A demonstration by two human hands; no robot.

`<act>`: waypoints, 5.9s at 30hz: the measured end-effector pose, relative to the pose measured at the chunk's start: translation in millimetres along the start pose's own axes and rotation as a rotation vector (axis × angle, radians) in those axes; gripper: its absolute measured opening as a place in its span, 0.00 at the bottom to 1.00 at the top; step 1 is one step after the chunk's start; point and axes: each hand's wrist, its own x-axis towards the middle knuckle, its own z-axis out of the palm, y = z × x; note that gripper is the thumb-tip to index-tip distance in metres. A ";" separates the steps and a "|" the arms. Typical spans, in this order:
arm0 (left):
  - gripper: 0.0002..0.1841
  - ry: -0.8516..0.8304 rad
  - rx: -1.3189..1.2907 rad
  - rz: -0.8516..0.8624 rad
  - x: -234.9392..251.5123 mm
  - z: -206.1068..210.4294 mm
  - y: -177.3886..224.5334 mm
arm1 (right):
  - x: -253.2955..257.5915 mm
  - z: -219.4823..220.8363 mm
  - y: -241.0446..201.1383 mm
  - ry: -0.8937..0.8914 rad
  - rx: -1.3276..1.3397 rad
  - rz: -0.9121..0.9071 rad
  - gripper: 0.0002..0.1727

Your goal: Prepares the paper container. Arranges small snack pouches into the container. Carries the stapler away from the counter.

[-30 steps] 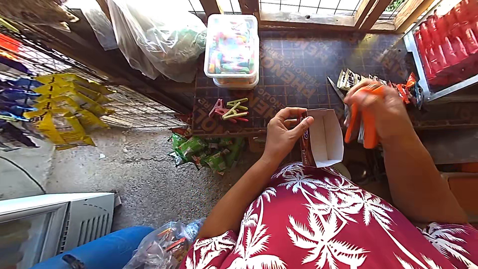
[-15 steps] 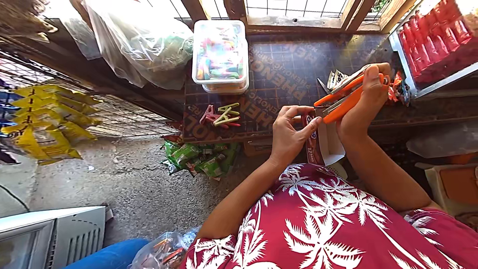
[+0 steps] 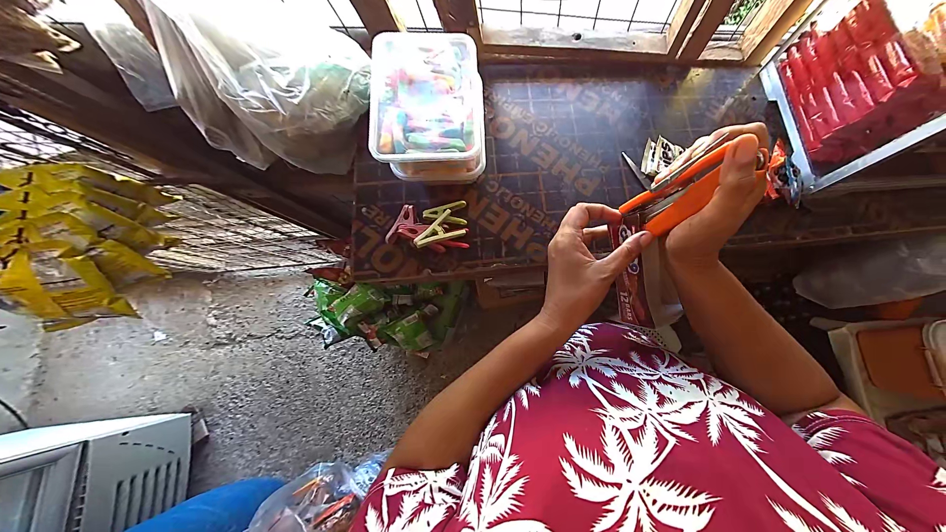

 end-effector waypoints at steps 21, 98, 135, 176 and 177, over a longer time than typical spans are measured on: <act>0.19 -0.033 0.008 0.050 -0.7 -1.0 -1.0 | 9.5 8.8 2.3 -0.118 0.008 -0.043 0.14; 0.57 -0.478 1.205 0.269 87.9 -114.7 2.4 | 28.1 -149.8 -5.9 -0.720 -1.409 0.827 0.22; 0.68 -0.205 0.668 0.323 56.0 -112.2 -41.1 | 51.2 -0.1 54.9 -1.499 -0.638 0.147 0.68; 0.66 -0.420 0.570 0.341 67.1 -121.1 -41.4 | 1.0 -26.2 34.4 -1.021 -0.642 0.335 0.44; 0.65 -0.421 0.573 0.340 66.8 -121.1 -41.7 | 1.5 -25.5 36.1 -1.028 -0.635 0.326 0.40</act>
